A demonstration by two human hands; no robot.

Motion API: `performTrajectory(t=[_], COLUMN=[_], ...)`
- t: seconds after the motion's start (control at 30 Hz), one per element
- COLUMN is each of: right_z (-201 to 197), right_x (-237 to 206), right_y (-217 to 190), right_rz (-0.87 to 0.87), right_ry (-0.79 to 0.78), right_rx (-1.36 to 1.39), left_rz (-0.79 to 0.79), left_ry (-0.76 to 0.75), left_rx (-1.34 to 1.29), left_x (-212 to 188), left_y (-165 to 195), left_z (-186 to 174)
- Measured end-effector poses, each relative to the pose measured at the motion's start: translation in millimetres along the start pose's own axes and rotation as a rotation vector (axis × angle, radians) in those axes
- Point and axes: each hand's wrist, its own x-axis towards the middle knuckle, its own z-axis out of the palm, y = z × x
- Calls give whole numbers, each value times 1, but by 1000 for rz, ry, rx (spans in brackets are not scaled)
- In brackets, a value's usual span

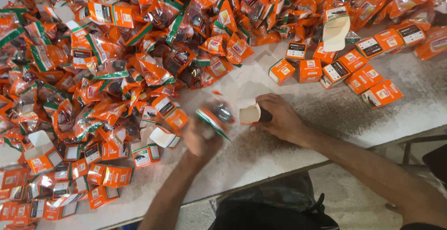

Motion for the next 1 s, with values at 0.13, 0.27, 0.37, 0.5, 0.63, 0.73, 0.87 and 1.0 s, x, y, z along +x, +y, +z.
performTrajectory(t=[0.13,0.27,0.37,0.5,0.63,0.73,0.87,1.0], right_z=[0,-3,-3,-3,-5,-4,1,5], right_x=[-1,-2,-1,0,2,-1,-9,-12], right_y=[3,1,-5,-14,-16,-14,-13,-12], right_rz=[-37,-57,-34,-6,-14,-26,58,-45], right_ry=[16,8,20,29,26,12,70,94], right_rx=[-18,-2,19,4,-16,-62,115,-43], left_rz=[378,261,155,-72,-188,-518,-923,-832], left_ry=[-151,-259,-305,-263,-224,-106,-138,-99], left_rx=[-14,264,228,280,320,-36,-319,-537], left_x=[1,8,11,17,22,20,14,12], left_y=[11,7,14,28,31,28,14,-2], left_z=[23,25,24,40,51,56,68,75])
